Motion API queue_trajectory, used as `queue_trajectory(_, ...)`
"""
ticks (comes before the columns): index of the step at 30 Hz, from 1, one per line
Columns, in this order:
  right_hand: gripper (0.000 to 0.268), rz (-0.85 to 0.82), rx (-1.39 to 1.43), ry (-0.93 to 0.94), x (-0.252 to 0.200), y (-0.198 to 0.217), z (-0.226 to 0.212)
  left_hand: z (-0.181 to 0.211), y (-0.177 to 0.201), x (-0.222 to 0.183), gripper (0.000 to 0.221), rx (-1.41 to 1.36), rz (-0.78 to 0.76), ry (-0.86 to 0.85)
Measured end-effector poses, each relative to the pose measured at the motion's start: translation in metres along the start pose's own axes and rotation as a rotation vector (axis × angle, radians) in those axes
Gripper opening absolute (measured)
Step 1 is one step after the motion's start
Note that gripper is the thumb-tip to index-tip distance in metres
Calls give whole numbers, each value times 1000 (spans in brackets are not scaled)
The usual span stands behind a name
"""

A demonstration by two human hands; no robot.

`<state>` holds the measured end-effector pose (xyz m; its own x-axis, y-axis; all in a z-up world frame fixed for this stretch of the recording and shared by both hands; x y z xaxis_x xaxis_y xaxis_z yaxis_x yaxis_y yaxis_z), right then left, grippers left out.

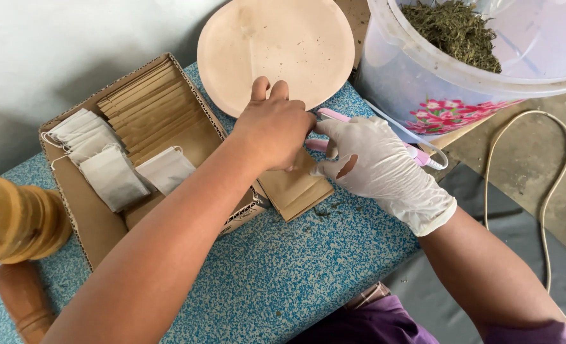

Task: Manually placing tea bags into paper envelopes and sealing them with a heat sealer.

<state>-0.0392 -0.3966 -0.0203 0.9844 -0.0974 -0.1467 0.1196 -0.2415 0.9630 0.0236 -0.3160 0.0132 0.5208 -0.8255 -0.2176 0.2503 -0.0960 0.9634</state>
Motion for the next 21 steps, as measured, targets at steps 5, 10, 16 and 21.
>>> queue_trajectory(5, 54, 1, 145, -49, -5, 12, -11, -10, -4, 7, 27, -37, 38, -23)
queue_trajectory(10, 55, 15, 237, -74, 0, 11, -4, -10, 7, 2, 22, -50, 41, -12)
queue_trajectory(16, 62, 31, 453, -119, -5, 13, -2, -10, 13, -5, 19, -89, 42, 3)
queue_trajectory(21, 59, 28, 445, -113, -14, 28, -11, -7, 16, -9, 10, -104, 43, -9)
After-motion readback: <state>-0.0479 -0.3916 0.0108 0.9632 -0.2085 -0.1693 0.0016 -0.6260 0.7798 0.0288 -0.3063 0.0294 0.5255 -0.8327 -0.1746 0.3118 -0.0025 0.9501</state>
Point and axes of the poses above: each hand's wrist, its own x-axis towards the middle knuckle, its own y-axis out of the back of the hand, z = x × y, the point moved 7 cm from there along x, towards the middle knuckle, and after that the axes turned 9 degrees about -x, right-handed, at the moved point
